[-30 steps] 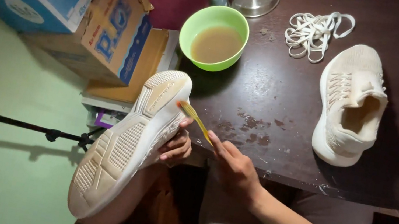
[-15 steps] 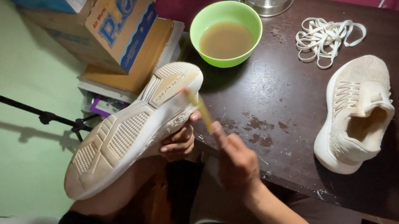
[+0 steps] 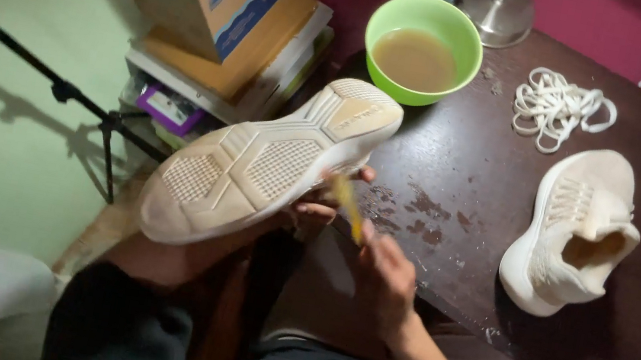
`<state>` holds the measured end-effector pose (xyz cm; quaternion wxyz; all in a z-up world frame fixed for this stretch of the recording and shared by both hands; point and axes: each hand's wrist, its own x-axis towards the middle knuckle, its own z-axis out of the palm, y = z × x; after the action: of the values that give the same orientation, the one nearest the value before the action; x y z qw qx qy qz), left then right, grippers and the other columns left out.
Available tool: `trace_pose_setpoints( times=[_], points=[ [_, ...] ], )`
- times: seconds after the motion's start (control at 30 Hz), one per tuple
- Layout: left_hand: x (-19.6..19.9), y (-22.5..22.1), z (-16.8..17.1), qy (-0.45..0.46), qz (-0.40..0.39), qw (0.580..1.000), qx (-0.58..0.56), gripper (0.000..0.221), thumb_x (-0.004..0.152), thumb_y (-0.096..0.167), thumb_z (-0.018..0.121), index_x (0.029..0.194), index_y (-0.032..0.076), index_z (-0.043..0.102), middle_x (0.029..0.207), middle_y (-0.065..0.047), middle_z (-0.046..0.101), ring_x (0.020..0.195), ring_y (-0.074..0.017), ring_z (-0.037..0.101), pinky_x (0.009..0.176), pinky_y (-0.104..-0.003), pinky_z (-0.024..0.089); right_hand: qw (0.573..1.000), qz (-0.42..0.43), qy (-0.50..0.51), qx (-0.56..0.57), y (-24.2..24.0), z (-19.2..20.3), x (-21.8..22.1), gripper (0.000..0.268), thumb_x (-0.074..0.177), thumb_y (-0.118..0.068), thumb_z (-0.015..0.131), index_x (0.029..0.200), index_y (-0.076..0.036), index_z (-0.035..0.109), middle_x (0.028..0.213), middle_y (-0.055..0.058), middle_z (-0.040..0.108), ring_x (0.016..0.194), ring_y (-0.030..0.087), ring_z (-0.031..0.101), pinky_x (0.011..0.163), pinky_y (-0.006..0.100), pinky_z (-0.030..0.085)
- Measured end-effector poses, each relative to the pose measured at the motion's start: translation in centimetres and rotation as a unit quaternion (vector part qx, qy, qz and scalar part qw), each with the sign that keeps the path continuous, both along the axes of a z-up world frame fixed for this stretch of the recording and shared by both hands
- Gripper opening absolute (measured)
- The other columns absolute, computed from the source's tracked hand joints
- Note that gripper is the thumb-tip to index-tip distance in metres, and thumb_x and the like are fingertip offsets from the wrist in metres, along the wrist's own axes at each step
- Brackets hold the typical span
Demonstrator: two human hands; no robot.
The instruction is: Cleaning the soles and sides of white sneakers using a toothbrush and cleaning solution
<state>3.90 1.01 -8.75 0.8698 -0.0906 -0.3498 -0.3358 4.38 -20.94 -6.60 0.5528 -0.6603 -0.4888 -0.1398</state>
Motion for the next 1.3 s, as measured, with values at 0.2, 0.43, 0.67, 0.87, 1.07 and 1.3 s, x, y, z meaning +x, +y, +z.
trace_pose_setpoints(
  times=[0.2,0.43,0.67,0.87,1.07,1.3],
  points=[
    [0.3,0.4,1.1,-0.005,-0.045,0.999,0.021,0.055,0.112,0.03,0.044,0.162,0.01,0.034,0.082,-0.015,0.065,0.082,-0.0317,0.07,0.073,-0.035,0.055,0.999,-0.011,-0.035,-0.014,0.2,-1.2,0.6,0.052,0.088,-0.001,0.068,0.139,0.004,0.061,0.071,0.013,0.059,0.049,0.029,0.054,0.046,0.036,0.045],
    [1.6,0.9,-0.5,-0.027,-0.064,0.997,0.022,0.036,0.109,0.038,0.045,0.129,0.011,0.056,0.074,-0.013,0.054,0.073,-0.0348,0.065,0.064,-0.039,0.051,0.997,-0.004,-0.07,0.023,0.1,-6.8,1.8,0.044,0.099,0.004,0.046,0.14,0.007,0.058,0.074,0.015,0.057,0.055,0.032,0.05,0.05,0.04,0.043],
    [3.1,2.3,-5.4,-0.007,-0.101,0.993,0.053,0.053,0.108,0.037,0.044,0.159,0.026,0.034,0.078,-0.014,0.055,0.075,-0.0362,0.062,0.064,-0.043,0.05,0.998,-0.04,-0.036,0.026,1.4,1.5,0.7,0.047,0.103,-0.001,0.042,0.15,0.003,0.05,0.079,0.018,0.058,0.061,0.029,0.054,0.059,0.041,0.046],
    [1.6,2.4,-2.0,0.019,-0.092,0.992,0.082,0.051,0.111,0.039,0.038,0.161,0.03,0.03,0.073,-0.01,0.046,0.065,-0.0306,0.052,0.063,-0.041,0.047,0.998,0.012,-0.056,0.02,-0.3,-3.3,-1.5,0.029,0.091,-0.001,0.065,0.119,-0.001,0.073,0.068,0.01,0.064,0.046,0.026,0.056,0.041,0.034,0.046],
    [2.0,2.4,-2.3,0.003,-0.082,0.99,0.113,0.035,0.108,0.039,0.046,0.137,0.019,0.044,0.078,-0.013,0.05,0.074,-0.0327,0.058,0.066,-0.039,0.047,0.996,-0.03,-0.053,0.066,0.1,-3.1,1.1,0.042,0.101,-0.002,0.045,0.139,0.01,0.058,0.072,0.012,0.058,0.054,0.021,0.051,0.048,0.035,0.044],
    [0.4,3.8,-3.0,0.049,-0.026,0.968,0.243,0.074,0.095,0.037,0.07,0.158,0.019,0.034,0.091,-0.014,0.06,0.079,-0.0279,0.06,0.068,-0.041,0.055,0.753,0.304,0.548,0.198,2.4,4.1,-3.4,0.049,0.101,-0.035,0.049,0.121,0.008,0.063,0.138,0.027,0.058,0.129,0.034,0.055,0.114,0.047,0.042]
  ],
)
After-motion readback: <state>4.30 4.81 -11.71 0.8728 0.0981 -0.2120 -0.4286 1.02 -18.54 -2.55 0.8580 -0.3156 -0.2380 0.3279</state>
